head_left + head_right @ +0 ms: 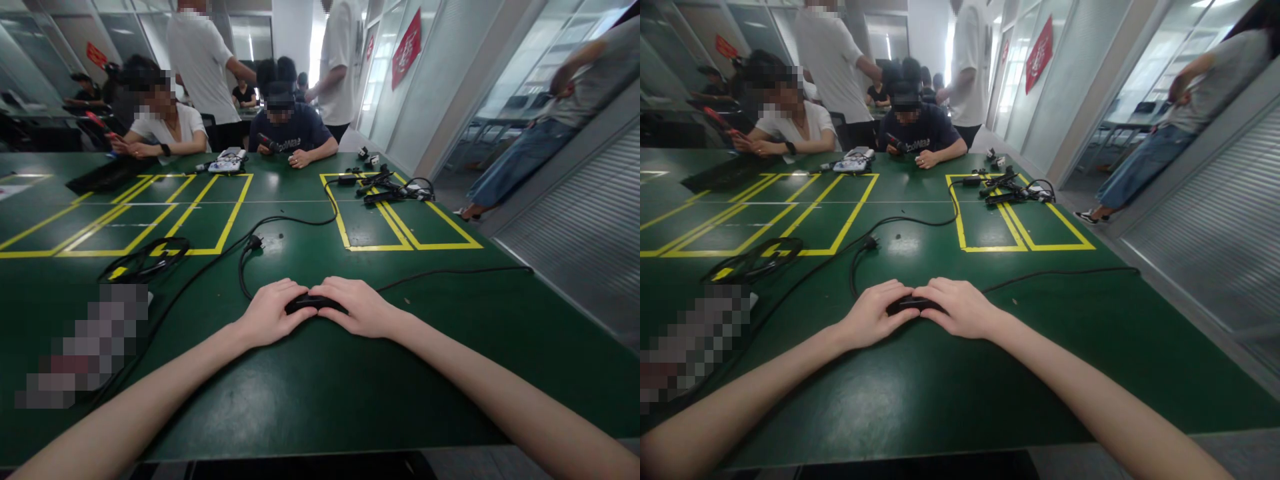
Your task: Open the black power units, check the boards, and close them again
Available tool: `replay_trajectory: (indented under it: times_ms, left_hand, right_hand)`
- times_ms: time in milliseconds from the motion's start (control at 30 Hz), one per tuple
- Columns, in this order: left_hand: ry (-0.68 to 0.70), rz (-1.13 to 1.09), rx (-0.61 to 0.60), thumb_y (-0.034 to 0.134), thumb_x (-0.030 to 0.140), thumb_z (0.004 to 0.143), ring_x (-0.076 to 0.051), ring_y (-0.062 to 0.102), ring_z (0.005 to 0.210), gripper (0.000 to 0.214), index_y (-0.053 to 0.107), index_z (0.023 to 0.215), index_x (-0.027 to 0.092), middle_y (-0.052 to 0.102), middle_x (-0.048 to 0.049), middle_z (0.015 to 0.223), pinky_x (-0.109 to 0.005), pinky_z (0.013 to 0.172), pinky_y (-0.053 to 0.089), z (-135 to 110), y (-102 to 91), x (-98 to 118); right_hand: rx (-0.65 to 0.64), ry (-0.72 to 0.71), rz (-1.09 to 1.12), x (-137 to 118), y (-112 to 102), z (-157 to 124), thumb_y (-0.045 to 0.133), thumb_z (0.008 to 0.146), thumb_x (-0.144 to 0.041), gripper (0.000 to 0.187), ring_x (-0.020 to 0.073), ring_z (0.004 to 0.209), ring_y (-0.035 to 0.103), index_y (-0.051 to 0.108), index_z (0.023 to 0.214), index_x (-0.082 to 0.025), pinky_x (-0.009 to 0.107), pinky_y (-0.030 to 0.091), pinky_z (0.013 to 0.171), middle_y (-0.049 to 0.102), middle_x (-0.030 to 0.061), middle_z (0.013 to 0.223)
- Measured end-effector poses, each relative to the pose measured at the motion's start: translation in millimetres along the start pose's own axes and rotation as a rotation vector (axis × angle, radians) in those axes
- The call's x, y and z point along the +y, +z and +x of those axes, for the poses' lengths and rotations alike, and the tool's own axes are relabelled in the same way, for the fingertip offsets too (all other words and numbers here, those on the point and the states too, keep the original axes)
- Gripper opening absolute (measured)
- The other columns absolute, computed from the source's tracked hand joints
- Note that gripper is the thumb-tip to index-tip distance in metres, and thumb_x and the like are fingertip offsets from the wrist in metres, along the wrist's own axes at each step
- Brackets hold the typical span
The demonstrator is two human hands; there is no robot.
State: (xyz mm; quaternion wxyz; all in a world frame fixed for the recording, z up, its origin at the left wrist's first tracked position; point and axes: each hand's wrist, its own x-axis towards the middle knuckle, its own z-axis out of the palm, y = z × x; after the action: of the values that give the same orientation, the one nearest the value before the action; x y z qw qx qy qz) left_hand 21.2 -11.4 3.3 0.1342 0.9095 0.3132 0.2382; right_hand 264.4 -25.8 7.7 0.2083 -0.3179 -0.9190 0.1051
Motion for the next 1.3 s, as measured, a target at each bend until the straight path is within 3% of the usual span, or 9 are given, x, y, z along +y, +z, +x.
replay_trajectory:
  times_ms: [133,233,400,667,733,933,1100,1200,1300]
  left_hand:
    - [0.077,0.135,0.018,0.062,0.046,0.099,-0.027,0.068,0.102,0.050,0.057,0.137,0.015,0.072,-0.0126,0.117,-0.039,0.086,0.055,-1.3,0.0,1.5]
    - [0.149,0.272,0.040,0.069,0.043,0.094,-0.030,0.066,0.111,0.066,0.046,0.147,0.013,0.066,-0.0165,0.132,-0.042,0.090,0.054,-1.2,2.2,3.6]
    - [0.138,0.458,-0.087,0.067,0.015,0.090,-0.028,0.067,0.101,0.046,0.054,0.133,0.014,0.071,-0.0119,0.111,-0.039,0.084,0.052,2.0,5.4,8.5]
    - [0.061,0.378,-0.165,0.066,0.022,0.092,-0.026,0.071,0.091,0.029,0.060,0.120,0.015,0.072,-0.0086,0.099,-0.037,0.077,0.055,3.7,1.1,5.6]
    - [0.063,0.361,-0.184,0.065,0.023,0.092,-0.025,0.072,0.088,0.026,0.061,0.117,0.015,0.073,-0.0074,0.097,-0.036,0.075,0.056,3.1,1.8,3.5]
    - [0.129,0.378,-0.078,0.064,0.029,0.096,-0.025,0.073,0.090,0.046,0.055,0.137,0.011,0.075,-0.0100,0.101,-0.036,0.075,0.057,-0.2,5.3,-2.1]
    - [0.268,0.417,0.174,0.060,0.033,0.100,-0.028,0.070,0.108,0.050,0.051,0.145,0.014,0.074,-0.0147,0.122,-0.041,0.089,0.056,-0.1,-7.8,-8.8]
    - [0.390,0.436,0.329,0.058,0.021,0.100,-0.027,0.063,0.128,0.043,0.055,0.143,0.020,0.068,-0.0133,0.138,-0.046,0.108,0.049,-0.4,-15.9,-13.7]
    - [0.405,0.371,0.253,0.054,0.019,0.101,-0.024,0.067,0.120,0.032,0.063,0.131,0.018,0.073,-0.0115,0.129,-0.042,0.104,0.052,-1.1,-15.4,-17.0]
  right_hand:
    - [0.052,0.102,0.140,-1.5,3.4,0.8,0.053,0.104,-0.033,0.021,0.0250,0.104,0.065,0.059,0.122,-0.023,0.040,0.054,0.090,0.069,0.0098,0.113]
    - [0.112,0.270,0.454,-2.2,5.5,0.9,0.056,0.102,-0.037,0.020,0.0211,0.096,0.064,0.050,0.116,-0.025,0.037,0.052,0.087,0.067,0.0052,0.107]
    - [-0.019,0.412,0.899,-4.4,4.5,1.3,0.058,0.099,-0.054,0.034,0.0135,0.073,0.052,0.040,0.101,-0.025,0.027,0.048,0.068,0.055,-0.0039,0.085]
    - [-0.093,0.205,0.469,-6.3,-0.9,-4.2,0.077,0.088,-0.041,0.055,0.0180,0.086,0.063,0.050,0.133,-0.025,0.031,0.053,0.074,0.064,0.0061,0.119]
    - [-0.110,0.156,0.317,-5.3,-0.9,-4.5,0.072,0.092,-0.035,0.048,0.0207,0.093,0.066,0.054,0.135,-0.024,0.033,0.054,0.079,0.065,0.0080,0.121]
    - [-0.163,0.089,0.099,-1.2,-3.5,-1.8,0.060,0.101,-0.038,0.044,0.0248,0.095,0.070,0.055,0.142,-0.023,0.037,0.055,0.083,0.068,0.0107,0.117]
    - [0.009,0.183,0.422,13.8,-11.8,-5.5,0.060,0.099,-0.043,0.034,0.0233,0.100,0.068,0.061,0.126,-0.022,0.037,0.053,0.089,0.071,0.0079,0.116]
    - [0.200,0.330,0.655,32.8,-23.8,-9.1,0.063,0.094,-0.054,0.039,0.0186,0.078,0.064,0.056,0.117,-0.024,0.031,0.050,0.069,0.071,0.0038,0.100]
    - [0.383,0.538,0.807,51.7,-42.8,-13.7,0.066,0.086,-0.063,0.045,0.0109,0.045,0.039,0.046,0.107,-0.028,0.025,0.027,0.047,0.068,-0.0030,0.082]
